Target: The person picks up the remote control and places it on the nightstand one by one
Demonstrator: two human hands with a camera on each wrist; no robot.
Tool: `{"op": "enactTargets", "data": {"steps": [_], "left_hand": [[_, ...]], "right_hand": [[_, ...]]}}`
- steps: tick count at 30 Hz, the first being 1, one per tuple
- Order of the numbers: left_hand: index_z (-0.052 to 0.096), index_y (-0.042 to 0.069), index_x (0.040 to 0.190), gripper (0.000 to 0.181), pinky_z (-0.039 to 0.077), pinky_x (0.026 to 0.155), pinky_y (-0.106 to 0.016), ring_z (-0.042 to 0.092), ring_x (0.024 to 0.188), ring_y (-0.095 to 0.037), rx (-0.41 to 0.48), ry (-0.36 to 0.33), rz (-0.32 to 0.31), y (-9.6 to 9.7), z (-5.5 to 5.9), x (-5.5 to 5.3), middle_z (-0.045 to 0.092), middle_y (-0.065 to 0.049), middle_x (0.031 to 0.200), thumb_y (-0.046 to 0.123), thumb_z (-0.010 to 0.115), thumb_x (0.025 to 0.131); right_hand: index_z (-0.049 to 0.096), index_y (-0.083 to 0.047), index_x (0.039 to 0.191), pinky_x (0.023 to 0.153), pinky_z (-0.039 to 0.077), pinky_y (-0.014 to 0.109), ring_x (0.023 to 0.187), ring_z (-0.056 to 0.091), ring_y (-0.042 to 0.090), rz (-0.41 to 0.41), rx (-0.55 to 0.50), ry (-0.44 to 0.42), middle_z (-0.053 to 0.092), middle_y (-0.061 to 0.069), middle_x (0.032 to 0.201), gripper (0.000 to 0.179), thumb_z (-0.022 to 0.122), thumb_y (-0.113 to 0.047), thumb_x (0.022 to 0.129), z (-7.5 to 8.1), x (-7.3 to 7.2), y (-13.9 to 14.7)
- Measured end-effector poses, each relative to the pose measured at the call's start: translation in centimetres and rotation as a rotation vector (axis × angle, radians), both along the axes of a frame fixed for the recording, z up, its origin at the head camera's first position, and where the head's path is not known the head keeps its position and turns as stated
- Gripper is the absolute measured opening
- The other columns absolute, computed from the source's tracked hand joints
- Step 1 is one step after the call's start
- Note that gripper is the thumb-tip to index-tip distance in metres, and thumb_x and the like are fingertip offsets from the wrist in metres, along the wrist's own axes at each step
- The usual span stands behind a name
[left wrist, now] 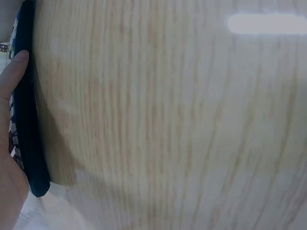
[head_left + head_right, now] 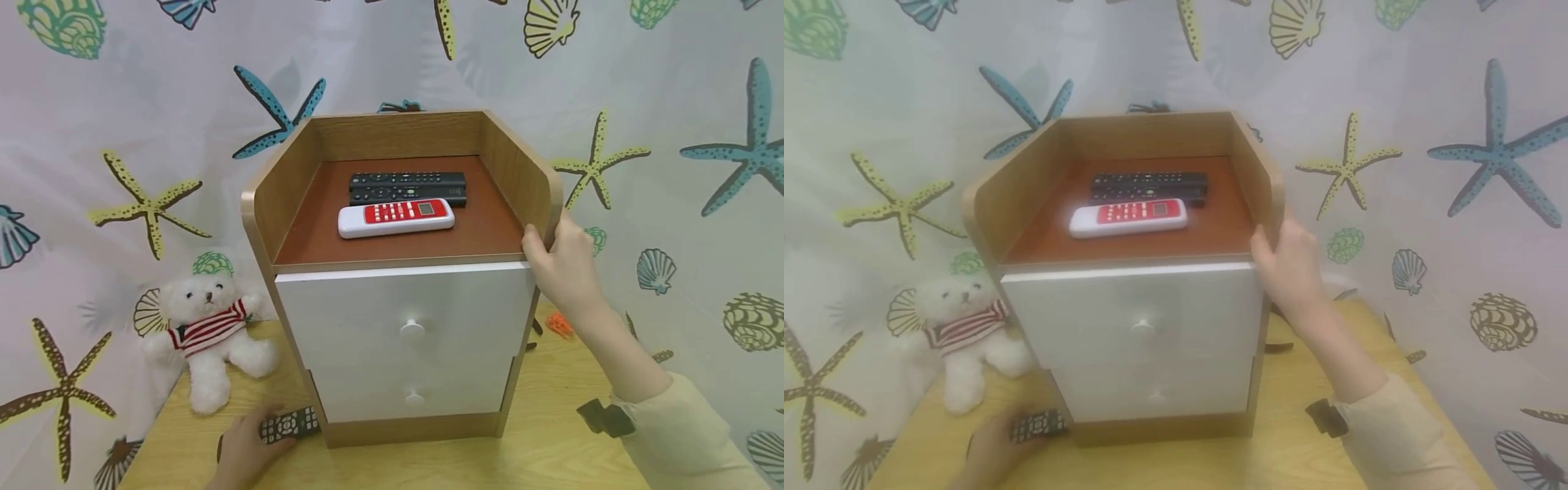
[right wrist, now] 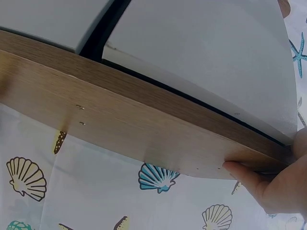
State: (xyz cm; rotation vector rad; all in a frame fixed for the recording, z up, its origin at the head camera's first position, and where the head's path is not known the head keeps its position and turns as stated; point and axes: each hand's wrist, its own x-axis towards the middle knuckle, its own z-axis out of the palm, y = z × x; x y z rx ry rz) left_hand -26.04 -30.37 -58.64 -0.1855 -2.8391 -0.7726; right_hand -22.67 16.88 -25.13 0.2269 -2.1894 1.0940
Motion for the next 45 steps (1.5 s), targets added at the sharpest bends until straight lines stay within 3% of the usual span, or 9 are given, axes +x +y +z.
{"op": "enactTargets", "data": {"steps": [7,16,20,28,35,45], "left_hand": [[0.068,0.025,0.107,0.056,0.049,0.071,-0.046,0.064,0.091,-0.028,-0.035,0.046,0.013,0.3,0.1,0.8,0.068,-0.006,0.104,0.056,0.08,0.061],[0.068,0.029,0.107,0.058,0.049,0.073,-0.049,0.063,0.092,-0.027,-0.057,0.045,0.031,0.2,-0.4,0.9,0.067,-0.003,0.102,0.059,0.08,0.059],[0.067,0.031,0.108,0.06,0.048,0.072,-0.049,0.062,0.091,-0.026,-0.067,0.021,0.035,0.0,-0.6,0.7,0.066,-0.003,0.102,0.063,0.078,0.059],[0.067,0.031,0.111,0.061,0.046,0.078,-0.054,0.061,0.097,-0.029,-0.064,-0.061,0.042,0.3,0.3,0.9,0.065,-0.007,0.108,0.065,0.075,0.06],[0.067,0.029,0.113,0.065,0.047,0.077,-0.054,0.061,0.099,-0.032,-0.091,-0.079,0.039,0.1,0.1,0.7,0.065,-0.011,0.112,0.068,0.073,0.06],[0.067,0.025,0.115,0.068,0.045,0.083,-0.06,0.059,0.105,-0.039,-0.074,-0.13,0.061,0.4,0.6,1.0,0.064,-0.018,0.116,0.066,0.074,0.061]], "right_hand": [[0.05,0.013,0.116,0.081,0.051,0.055,0.1,0.062,0.041,0.01,-0.022,0.007,0.06,0.03,0.114,0.032,0.047,-0.004,0.089,0.0,0.0,-0.1],[0.049,0.013,0.119,0.083,0.05,0.057,0.103,0.06,0.043,0.023,-0.029,-0.004,0.058,0.031,0.117,0.034,0.046,-0.005,0.09,0.0,0.1,-0.1],[0.048,0.012,0.121,0.084,0.05,0.056,0.104,0.06,0.042,0.034,-0.033,-0.017,0.058,0.03,0.118,0.035,0.046,-0.006,0.091,0.0,0.1,-0.1],[0.048,0.011,0.121,0.083,0.051,0.055,0.104,0.06,0.041,0.028,-0.032,-0.013,0.058,0.029,0.118,0.035,0.046,-0.006,0.091,-0.1,0.0,0.0],[0.047,0.011,0.122,0.084,0.05,0.056,0.105,0.06,0.042,0.039,-0.033,-0.022,0.057,0.03,0.119,0.036,0.047,-0.006,0.091,-0.1,0.0,0.0],[0.048,0.012,0.12,0.084,0.05,0.055,0.104,0.06,0.041,0.032,-0.047,-0.018,0.058,0.03,0.118,0.034,0.046,-0.005,0.09,0.0,0.0,-0.1]]}}
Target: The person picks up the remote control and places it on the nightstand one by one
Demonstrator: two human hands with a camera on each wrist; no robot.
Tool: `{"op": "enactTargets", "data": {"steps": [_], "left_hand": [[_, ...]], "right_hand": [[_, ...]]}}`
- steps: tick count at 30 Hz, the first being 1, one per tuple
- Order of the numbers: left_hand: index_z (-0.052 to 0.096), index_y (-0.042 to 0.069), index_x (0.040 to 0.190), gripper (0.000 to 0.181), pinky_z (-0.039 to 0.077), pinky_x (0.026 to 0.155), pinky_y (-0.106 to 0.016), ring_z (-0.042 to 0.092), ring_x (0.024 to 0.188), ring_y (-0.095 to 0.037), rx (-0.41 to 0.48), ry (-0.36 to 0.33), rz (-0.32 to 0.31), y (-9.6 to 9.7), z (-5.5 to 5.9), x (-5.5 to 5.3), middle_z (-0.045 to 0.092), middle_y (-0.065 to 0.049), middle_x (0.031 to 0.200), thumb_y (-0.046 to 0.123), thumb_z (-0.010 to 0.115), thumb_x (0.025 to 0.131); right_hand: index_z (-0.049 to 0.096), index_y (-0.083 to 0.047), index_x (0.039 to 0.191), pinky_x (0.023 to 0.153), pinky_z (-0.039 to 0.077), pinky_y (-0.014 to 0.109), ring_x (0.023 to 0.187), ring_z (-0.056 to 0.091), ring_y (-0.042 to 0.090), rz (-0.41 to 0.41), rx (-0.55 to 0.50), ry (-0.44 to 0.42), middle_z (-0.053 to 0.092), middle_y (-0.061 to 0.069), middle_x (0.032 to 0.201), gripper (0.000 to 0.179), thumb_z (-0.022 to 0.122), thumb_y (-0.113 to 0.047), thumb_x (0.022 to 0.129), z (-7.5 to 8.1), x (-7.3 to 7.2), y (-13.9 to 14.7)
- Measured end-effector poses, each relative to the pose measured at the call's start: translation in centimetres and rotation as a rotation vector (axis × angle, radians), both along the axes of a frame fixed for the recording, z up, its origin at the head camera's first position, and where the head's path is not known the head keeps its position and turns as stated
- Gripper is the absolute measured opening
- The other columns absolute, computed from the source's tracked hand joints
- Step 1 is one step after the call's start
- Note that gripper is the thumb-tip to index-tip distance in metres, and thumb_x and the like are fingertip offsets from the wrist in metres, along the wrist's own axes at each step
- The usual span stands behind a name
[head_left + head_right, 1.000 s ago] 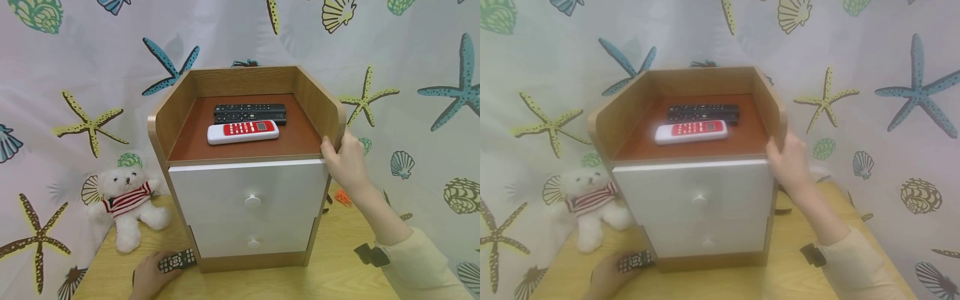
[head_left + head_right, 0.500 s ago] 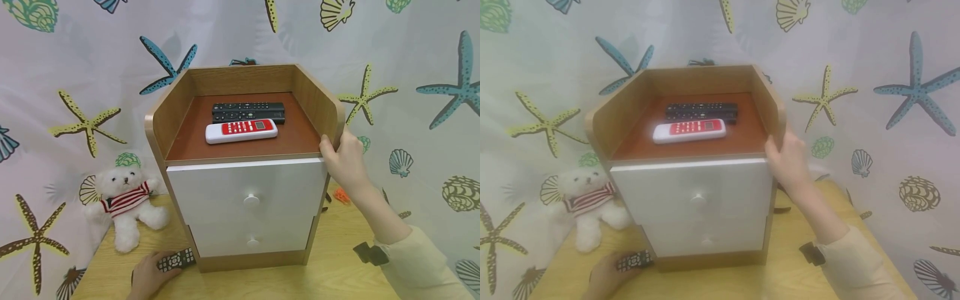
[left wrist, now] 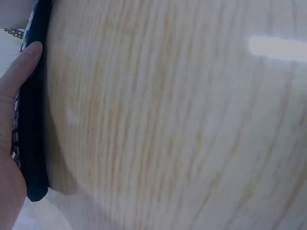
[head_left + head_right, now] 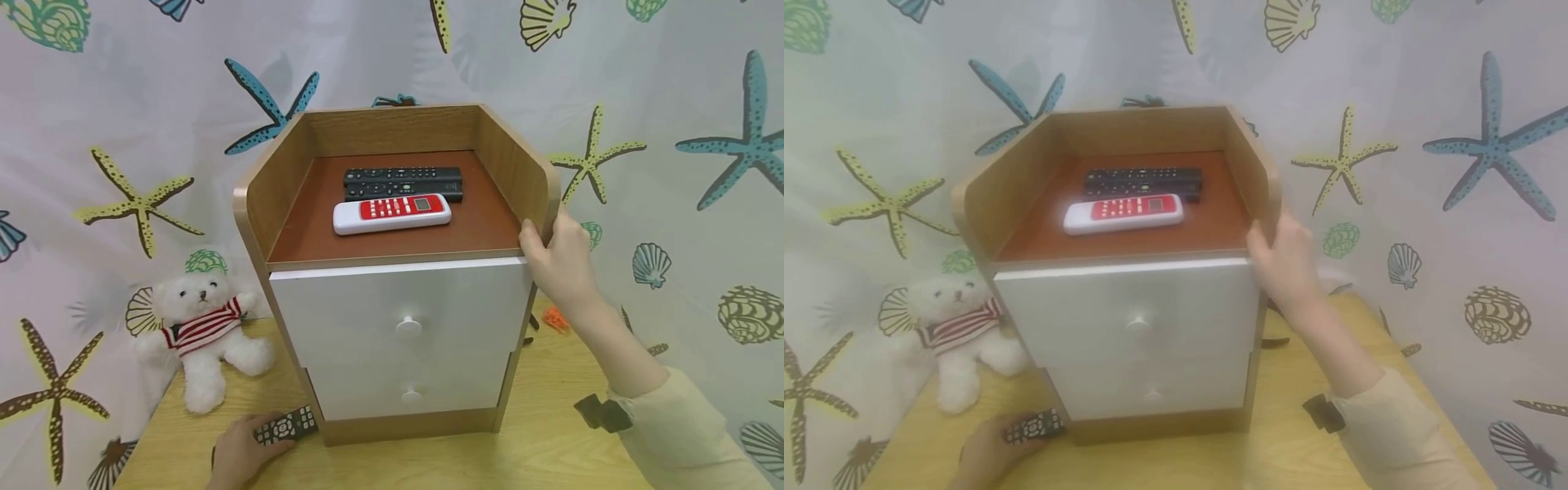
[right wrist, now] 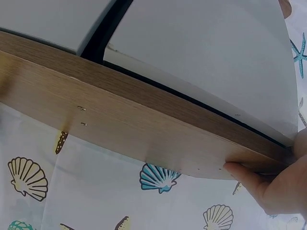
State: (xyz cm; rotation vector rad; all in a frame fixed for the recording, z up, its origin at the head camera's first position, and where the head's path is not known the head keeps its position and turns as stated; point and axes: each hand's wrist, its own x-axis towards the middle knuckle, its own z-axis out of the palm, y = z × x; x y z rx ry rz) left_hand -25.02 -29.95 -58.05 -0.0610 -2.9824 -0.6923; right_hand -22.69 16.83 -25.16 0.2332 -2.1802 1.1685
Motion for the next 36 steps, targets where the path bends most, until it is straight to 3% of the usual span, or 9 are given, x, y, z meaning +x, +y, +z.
{"op": "enactTargets", "data": {"steps": [6,14,20,28,36], "left_hand": [[0.067,0.026,0.114,0.069,0.046,0.08,-0.058,0.058,0.104,-0.037,0.008,0.013,0.029,-0.2,-0.6,0.6,0.063,-0.016,0.117,0.067,0.074,0.06],[0.069,0.025,0.11,0.067,0.048,0.081,-0.055,0.061,0.102,-0.035,0.045,0.067,0.024,-0.6,-1.4,1.3,0.065,-0.015,0.114,0.066,0.075,0.058],[0.069,0.022,0.11,0.068,0.049,0.08,-0.052,0.061,0.101,-0.032,0.06,0.043,0.033,-0.3,-0.6,1.5,0.066,-0.015,0.112,0.067,0.074,0.059],[0.071,0.017,0.106,0.064,0.05,0.076,-0.043,0.063,0.093,-0.023,0.101,0.096,0.018,-0.2,-0.2,1.2,0.069,-0.01,0.103,0.062,0.077,0.06],[0.069,0.02,0.108,0.063,0.05,0.079,-0.035,0.061,0.095,-0.017,0.16,0.042,0.002,-0.9,0.5,1.9,0.069,-0.005,0.109,0.06,0.078,0.06]], "right_hand": [[0.047,0.011,0.121,0.084,0.051,0.054,0.104,0.06,0.039,0.011,0.006,-0.013,0.058,0.028,0.119,0.035,0.046,-0.006,0.091,-0.2,-0.1,-0.2],[0.049,0.012,0.118,0.084,0.051,0.055,0.103,0.06,0.04,0.009,-0.003,-0.008,0.059,0.029,0.117,0.033,0.047,-0.005,0.09,-0.3,-0.1,-0.5],[0.049,0.014,0.116,0.082,0.051,0.055,0.101,0.061,0.042,-0.015,-0.013,0.022,0.06,0.031,0.114,0.032,0.047,-0.004,0.089,-0.1,0.0,-0.4],[0.05,0.013,0.116,0.082,0.051,0.055,0.101,0.061,0.042,-0.023,-0.015,0.022,0.06,0.03,0.115,0.033,0.047,-0.004,0.089,0.1,0.2,-0.2],[0.051,0.013,0.114,0.08,0.051,0.055,0.099,0.062,0.042,-0.042,-0.006,0.026,0.061,0.03,0.112,0.032,0.048,-0.005,0.089,0.1,0.2,-0.2]]}}
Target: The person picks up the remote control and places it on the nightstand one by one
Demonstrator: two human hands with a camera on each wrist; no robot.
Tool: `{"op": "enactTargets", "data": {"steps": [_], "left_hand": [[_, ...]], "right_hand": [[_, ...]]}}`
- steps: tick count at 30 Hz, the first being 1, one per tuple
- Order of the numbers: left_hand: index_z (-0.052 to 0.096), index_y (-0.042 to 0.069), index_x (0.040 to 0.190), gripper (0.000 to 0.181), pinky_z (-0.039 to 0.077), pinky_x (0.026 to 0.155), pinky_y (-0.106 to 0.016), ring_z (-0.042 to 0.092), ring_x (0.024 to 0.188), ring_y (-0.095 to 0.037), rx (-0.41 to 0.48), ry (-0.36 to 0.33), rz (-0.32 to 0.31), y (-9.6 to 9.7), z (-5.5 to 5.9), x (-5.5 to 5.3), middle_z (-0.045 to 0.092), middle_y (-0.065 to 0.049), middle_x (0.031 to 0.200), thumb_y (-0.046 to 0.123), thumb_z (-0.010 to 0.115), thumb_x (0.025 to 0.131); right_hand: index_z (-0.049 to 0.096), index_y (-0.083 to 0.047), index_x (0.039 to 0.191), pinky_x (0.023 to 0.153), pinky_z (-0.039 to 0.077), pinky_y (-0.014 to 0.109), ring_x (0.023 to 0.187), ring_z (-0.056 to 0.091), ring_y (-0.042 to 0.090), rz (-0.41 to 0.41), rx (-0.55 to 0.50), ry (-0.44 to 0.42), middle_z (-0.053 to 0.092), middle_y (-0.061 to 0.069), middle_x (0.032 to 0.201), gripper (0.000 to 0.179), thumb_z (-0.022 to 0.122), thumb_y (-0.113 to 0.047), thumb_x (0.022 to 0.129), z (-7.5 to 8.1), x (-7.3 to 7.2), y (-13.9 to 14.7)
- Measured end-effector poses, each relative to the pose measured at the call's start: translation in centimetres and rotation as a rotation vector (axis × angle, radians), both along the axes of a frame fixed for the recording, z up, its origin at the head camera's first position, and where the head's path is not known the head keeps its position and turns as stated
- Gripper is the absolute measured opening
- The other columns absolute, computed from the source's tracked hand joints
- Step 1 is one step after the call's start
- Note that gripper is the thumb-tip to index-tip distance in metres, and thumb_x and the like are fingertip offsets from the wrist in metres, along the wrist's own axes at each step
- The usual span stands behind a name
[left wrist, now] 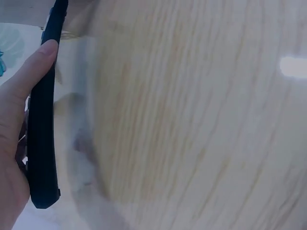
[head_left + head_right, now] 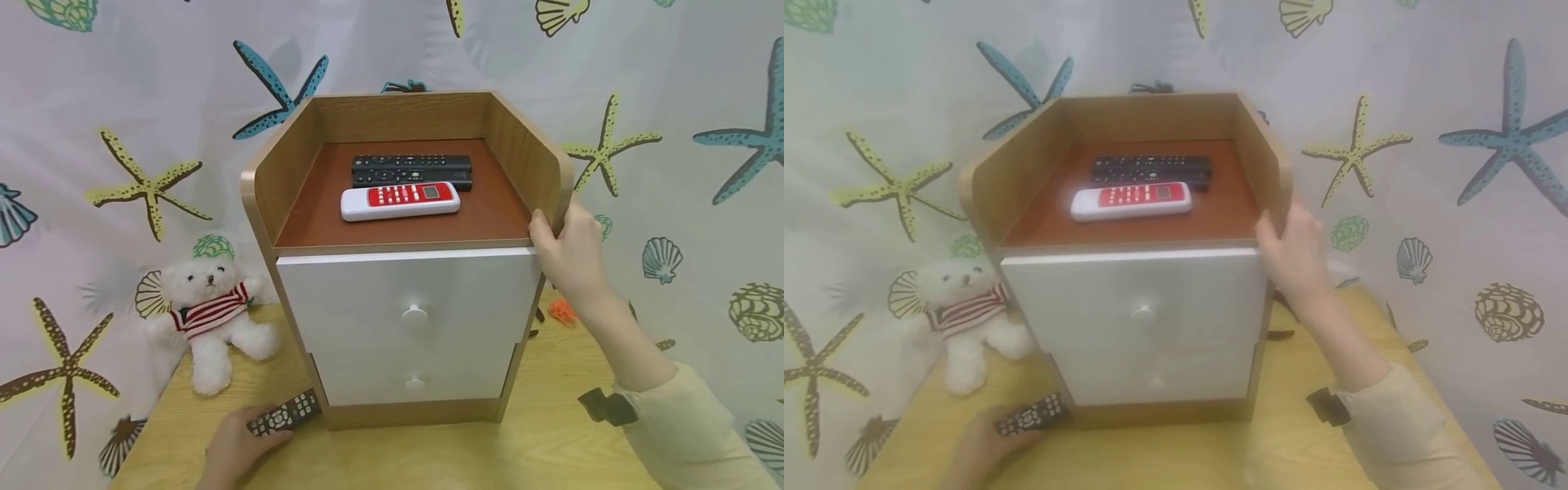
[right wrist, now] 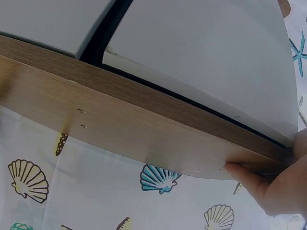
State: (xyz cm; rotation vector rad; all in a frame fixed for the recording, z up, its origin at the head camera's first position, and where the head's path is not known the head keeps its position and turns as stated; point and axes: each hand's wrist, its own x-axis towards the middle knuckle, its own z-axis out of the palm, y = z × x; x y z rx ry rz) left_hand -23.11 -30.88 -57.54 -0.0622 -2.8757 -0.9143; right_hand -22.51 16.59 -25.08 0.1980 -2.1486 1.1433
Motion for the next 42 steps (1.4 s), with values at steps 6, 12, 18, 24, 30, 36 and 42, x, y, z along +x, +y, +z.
{"op": "enactTargets", "data": {"steps": [6,12,18,24,30,36,42], "left_hand": [[0.068,0.021,0.111,0.065,0.047,0.077,-0.028,0.059,0.095,-0.015,0.016,-0.058,-0.022,-0.2,2.4,1.5,0.068,-0.004,0.112,0.059,0.079,0.06],[0.066,0.025,0.115,0.062,0.047,0.091,-0.048,0.058,0.111,-0.028,0.043,-0.124,-0.061,0.2,6.0,3.2,0.064,-0.005,0.122,0.056,0.079,0.063],[0.069,0.021,0.11,0.06,0.051,0.084,-0.044,0.062,0.103,-0.029,-0.016,0.004,-0.121,1.3,10.0,5.1,0.067,-0.006,0.114,0.053,0.081,0.061],[0.068,0.023,0.109,0.056,0.045,0.066,-0.021,0.056,0.091,-0.013,-0.015,0.003,-0.098,1.8,13.4,6.7,0.067,-0.006,0.112,0.047,0.084,0.061],[0.065,0.024,0.115,0.058,0.044,0.059,-0.022,0.054,0.086,-0.017,-0.018,-0.036,-0.095,2.6,17.0,8.1,0.063,-0.016,0.117,0.046,0.082,0.064],[0.066,0.027,0.113,0.058,0.043,0.058,-0.023,0.058,0.091,-0.024,-0.057,0.076,-0.118,3.6,19.1,8.8,0.062,-0.019,0.117,0.047,0.084,0.061],[0.066,0.033,0.111,0.056,0.043,0.057,-0.02,0.055,0.083,-0.016,-0.063,0.131,-0.138,4.6,20.6,9.1,0.065,-0.01,0.11,0.048,0.084,0.06]], "right_hand": [[0.05,0.013,0.117,0.083,0.05,0.056,0.102,0.061,0.041,0.013,-0.002,-0.014,0.06,0.03,0.116,0.033,0.048,-0.006,0.089,0.1,0.1,-0.1],[0.049,0.012,0.118,0.084,0.05,0.055,0.103,0.061,0.041,0.022,-0.012,-0.012,0.059,0.029,0.117,0.033,0.047,-0.005,0.089,0.0,0.0,0.1],[0.047,0.011,0.122,0.088,0.048,0.056,0.109,0.058,0.041,0.024,-0.003,-0.029,0.057,0.028,0.122,0.037,0.046,-0.008,0.091,0.0,0.1,0.2],[0.047,0.011,0.122,0.087,0.049,0.056,0.109,0.059,0.041,0.024,0.004,-0.032,0.057,0.028,0.122,0.037,0.046,-0.008,0.091,-0.1,0.0,0.2],[0.047,0.011,0.122,0.087,0.049,0.056,0.108,0.059,0.041,0.022,-0.001,-0.035,0.057,0.028,0.122,0.037,0.047,-0.008,0.091,0.0,0.1,0.2],[0.047,0.012,0.121,0.085,0.049,0.056,0.104,0.06,0.041,0.021,-0.006,-0.049,0.058,0.03,0.119,0.037,0.046,-0.009,0.091,0.1,0.0,0.2],[0.048,0.011,0.121,0.084,0.05,0.056,0.104,0.06,0.04,0.032,-0.01,-0.041,0.058,0.029,0.119,0.036,0.046,-0.009,0.091,0.0,0.0,0.2]]}}
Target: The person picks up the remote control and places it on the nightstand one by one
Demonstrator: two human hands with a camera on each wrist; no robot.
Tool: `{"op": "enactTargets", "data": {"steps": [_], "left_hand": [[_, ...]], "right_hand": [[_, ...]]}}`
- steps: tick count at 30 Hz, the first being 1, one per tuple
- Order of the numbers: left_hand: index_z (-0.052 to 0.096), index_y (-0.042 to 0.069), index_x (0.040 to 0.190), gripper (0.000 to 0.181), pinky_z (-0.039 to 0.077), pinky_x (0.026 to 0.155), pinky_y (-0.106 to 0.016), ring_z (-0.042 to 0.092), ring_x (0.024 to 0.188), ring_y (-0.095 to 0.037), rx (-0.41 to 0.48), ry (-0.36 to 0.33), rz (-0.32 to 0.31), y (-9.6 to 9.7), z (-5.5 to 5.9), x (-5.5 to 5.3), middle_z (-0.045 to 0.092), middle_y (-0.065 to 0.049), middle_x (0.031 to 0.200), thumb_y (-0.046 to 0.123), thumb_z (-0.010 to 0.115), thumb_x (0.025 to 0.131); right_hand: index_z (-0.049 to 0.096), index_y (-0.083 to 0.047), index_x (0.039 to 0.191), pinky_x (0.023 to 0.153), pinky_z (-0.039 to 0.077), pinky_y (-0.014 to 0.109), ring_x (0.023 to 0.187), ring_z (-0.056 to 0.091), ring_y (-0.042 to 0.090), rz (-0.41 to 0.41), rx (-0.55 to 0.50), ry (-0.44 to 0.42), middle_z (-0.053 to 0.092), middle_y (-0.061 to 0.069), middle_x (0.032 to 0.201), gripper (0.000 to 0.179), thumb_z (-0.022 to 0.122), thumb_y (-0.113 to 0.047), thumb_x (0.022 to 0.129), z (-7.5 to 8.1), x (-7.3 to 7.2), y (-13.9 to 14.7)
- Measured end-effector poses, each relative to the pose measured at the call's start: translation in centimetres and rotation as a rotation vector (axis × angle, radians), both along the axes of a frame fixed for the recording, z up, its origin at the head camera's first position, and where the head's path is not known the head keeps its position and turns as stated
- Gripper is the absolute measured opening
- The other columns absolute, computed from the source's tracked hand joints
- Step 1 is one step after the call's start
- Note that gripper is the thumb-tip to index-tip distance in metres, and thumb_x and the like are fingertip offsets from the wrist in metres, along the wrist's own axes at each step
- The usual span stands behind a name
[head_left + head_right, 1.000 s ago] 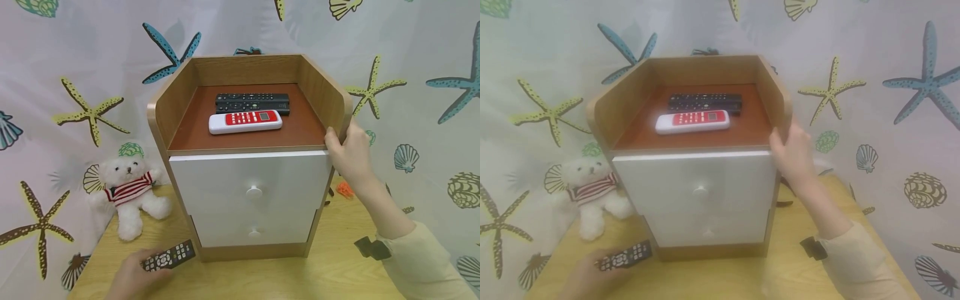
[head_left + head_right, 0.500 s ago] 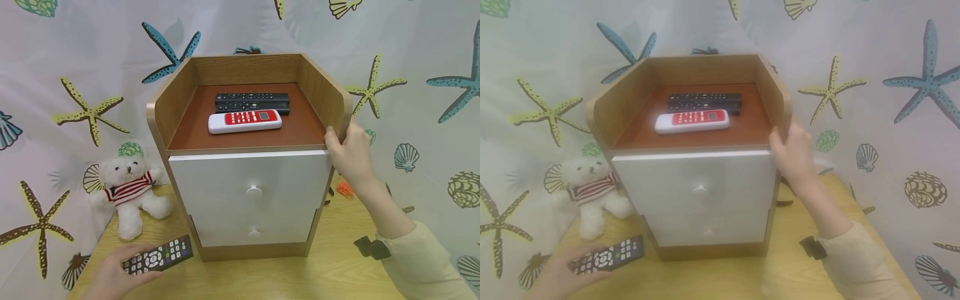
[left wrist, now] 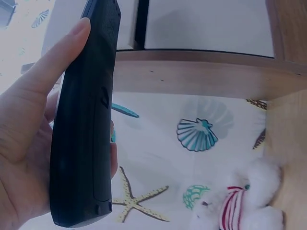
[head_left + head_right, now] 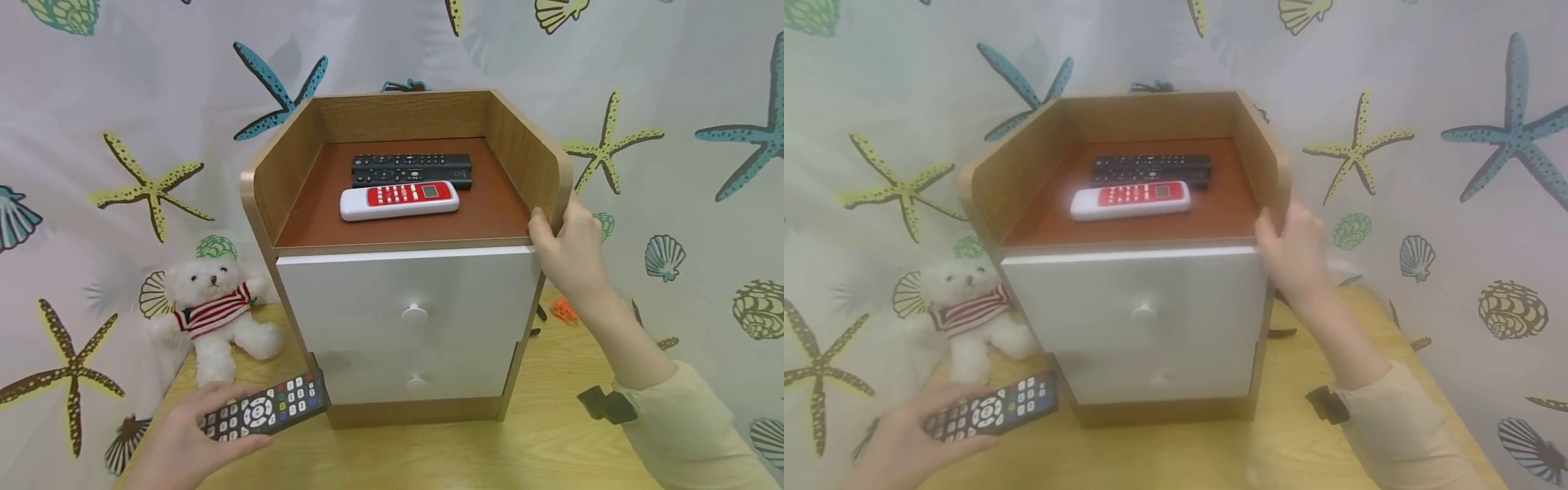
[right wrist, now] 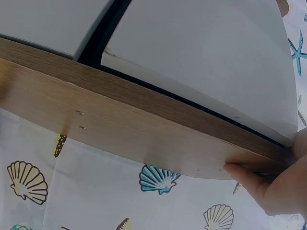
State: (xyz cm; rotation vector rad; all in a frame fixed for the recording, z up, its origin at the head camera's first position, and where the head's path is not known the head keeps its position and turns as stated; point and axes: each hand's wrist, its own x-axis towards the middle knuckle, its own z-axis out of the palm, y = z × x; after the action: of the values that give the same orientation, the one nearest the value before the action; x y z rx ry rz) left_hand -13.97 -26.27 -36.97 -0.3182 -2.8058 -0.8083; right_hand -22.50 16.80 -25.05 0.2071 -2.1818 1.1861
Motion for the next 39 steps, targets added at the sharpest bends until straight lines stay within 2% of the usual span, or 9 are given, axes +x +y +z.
{"op": "enactTargets", "data": {"steps": [3,7,10,14,17,24,29,39], "left_hand": [[0.067,0.032,0.107,0.055,0.044,0.057,-0.019,0.054,0.081,-0.013,0.003,0.082,-0.034,0.6,0.8,0.2,0.065,-0.007,0.104,0.046,0.086,0.057],[0.069,0.028,0.104,0.056,0.044,0.059,-0.02,0.052,0.079,-0.004,-0.005,0.233,-0.083,1.5,1.9,0.4,0.065,-0.001,0.097,0.039,0.09,0.053],[0.07,0.028,0.104,0.058,0.044,0.061,-0.022,0.05,0.08,-0.001,-0.029,0.306,-0.112,2.2,2.9,0.4,0.066,0.004,0.095,0.039,0.09,0.05],[0.068,0.032,0.104,0.059,0.045,0.064,-0.023,0.051,0.086,-0.003,-0.045,0.315,-0.133,3.1,4.4,0.4,0.066,0.008,0.098,0.041,0.09,0.051],[0.068,0.031,0.104,0.059,0.046,0.063,-0.022,0.051,0.086,-0.003,-0.024,0.326,-0.167,3.9,5.5,0.3,0.066,0.009,0.1,0.039,0.09,0.051],[0.067,0.029,0.103,0.059,0.041,0.069,-0.009,0.052,0.083,0.002,-0.01,0.429,-0.285,5.8,7.7,0.1,0.062,0.016,0.097,0.029,0.092,0.049],[0.068,0.031,0.104,0.059,0.042,0.069,-0.013,0.049,0.086,0.001,-0.024,0.416,-0.295,7.3,9.3,0.3,0.062,0.017,0.096,0.032,0.091,0.05],[0.068,0.029,0.104,0.058,0.044,0.07,-0.024,0.048,0.092,-0.003,-0.038,0.459,-0.391,10.2,12.0,-0.1,0.062,0.014,0.102,0.034,0.091,0.051]], "right_hand": [[0.048,0.011,0.122,0.085,0.048,0.058,0.106,0.059,0.043,0.006,-0.004,0.01,0.057,0.03,0.12,0.037,0.046,-0.008,0.091,0.0,0.0,0.0],[0.048,0.012,0.122,0.086,0.048,0.057,0.108,0.058,0.043,0.008,-0.001,0.02,0.057,0.03,0.121,0.037,0.047,-0.007,0.091,0.0,0.0,0.0],[0.048,0.012,0.121,0.086,0.049,0.055,0.107,0.059,0.041,0.005,0.005,0.022,0.057,0.03,0.12,0.036,0.047,-0.007,0.09,0.0,0.0,0.0],[0.047,0.012,0.121,0.085,0.05,0.055,0.106,0.06,0.041,0.001,0.012,0.018,0.058,0.03,0.12,0.037,0.047,-0.008,0.091,-0.1,0.0,0.1],[0.048,0.012,0.12,0.084,0.051,0.054,0.105,0.06,0.041,-0.005,0.02,0.014,0.058,0.03,0.119,0.036,0.046,-0.008,0.091,-0.1,0.0,0.0],[0.049,0.012,0.119,0.083,0.051,0.055,0.104,0.061,0.041,0.002,0.004,0.016,0.059,0.03,0.118,0.035,0.047,-0.007,0.091,-0.1,0.0,-0.1],[0.048,0.012,0.12,0.083,0.051,0.055,0.105,0.06,0.041,0.005,0.012,0.02,0.058,0.029,0.119,0.035,0.047,-0.007,0.091,0.0,-0.1,-0.1],[0.049,0.012,0.12,0.082,0.05,0.056,0.104,0.06,0.042,0.008,0.009,0.022,0.058,0.03,0.119,0.035,0.046,-0.007,0.091,-0.1,-0.2,-0.1]]}}
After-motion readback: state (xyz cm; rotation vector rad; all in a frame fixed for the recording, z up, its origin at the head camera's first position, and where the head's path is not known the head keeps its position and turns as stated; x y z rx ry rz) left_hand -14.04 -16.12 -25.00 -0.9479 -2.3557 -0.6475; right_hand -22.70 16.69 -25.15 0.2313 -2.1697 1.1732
